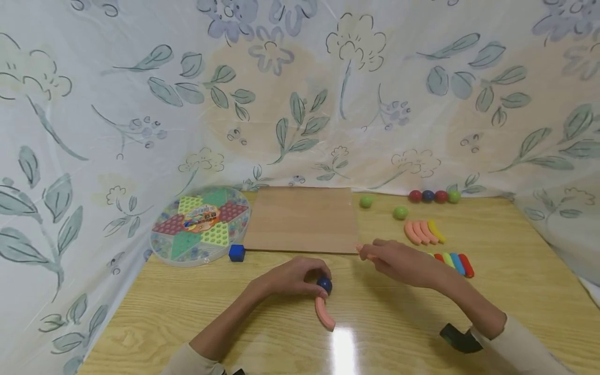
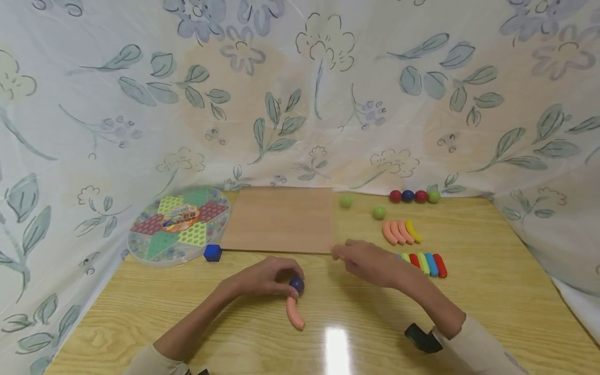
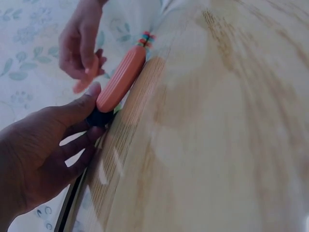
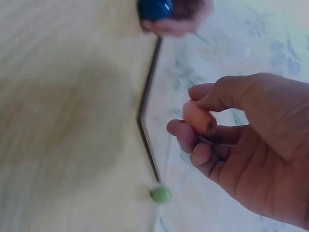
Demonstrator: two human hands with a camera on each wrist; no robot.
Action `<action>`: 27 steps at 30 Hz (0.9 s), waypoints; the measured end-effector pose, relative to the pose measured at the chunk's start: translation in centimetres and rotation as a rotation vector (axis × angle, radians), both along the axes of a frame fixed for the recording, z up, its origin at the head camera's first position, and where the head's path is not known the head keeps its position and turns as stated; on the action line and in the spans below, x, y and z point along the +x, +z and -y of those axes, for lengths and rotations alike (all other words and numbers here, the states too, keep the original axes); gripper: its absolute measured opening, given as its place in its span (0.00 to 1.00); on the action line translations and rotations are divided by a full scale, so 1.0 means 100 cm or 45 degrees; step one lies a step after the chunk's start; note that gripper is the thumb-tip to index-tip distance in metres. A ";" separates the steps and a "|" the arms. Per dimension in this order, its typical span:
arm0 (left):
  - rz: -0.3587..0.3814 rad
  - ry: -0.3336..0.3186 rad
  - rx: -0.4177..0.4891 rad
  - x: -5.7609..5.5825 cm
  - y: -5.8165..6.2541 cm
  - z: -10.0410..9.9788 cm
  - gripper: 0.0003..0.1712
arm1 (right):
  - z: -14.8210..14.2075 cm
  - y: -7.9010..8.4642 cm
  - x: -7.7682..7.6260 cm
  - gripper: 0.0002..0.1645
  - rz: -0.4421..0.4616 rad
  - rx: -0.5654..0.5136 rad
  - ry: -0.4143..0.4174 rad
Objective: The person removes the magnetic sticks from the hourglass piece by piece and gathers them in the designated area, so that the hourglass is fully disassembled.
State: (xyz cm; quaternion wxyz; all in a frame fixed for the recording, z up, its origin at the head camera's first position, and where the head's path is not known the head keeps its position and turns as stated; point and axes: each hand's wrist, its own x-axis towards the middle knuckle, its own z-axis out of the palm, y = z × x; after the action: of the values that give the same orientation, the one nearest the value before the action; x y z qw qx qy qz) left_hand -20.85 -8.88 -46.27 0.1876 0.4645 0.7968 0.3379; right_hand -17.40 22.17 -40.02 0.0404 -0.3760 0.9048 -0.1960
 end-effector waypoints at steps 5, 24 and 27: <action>0.011 -0.005 0.003 0.000 -0.001 0.000 0.20 | -0.024 0.016 -0.003 0.04 -0.030 -0.096 -0.135; 0.013 0.017 -0.010 -0.002 -0.004 0.001 0.21 | -0.160 -0.008 -0.069 0.13 0.080 0.111 -0.601; 0.018 0.016 -0.003 -0.002 -0.004 0.001 0.22 | -0.168 -0.019 -0.073 0.11 0.146 0.110 -0.625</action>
State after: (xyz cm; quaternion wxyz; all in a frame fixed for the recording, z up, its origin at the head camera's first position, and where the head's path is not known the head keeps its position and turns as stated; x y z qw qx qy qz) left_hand -21.06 -8.94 -46.67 0.1916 0.4567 0.7989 0.3413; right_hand -24.72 38.94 -41.91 0.0590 -0.1312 0.9727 -0.1822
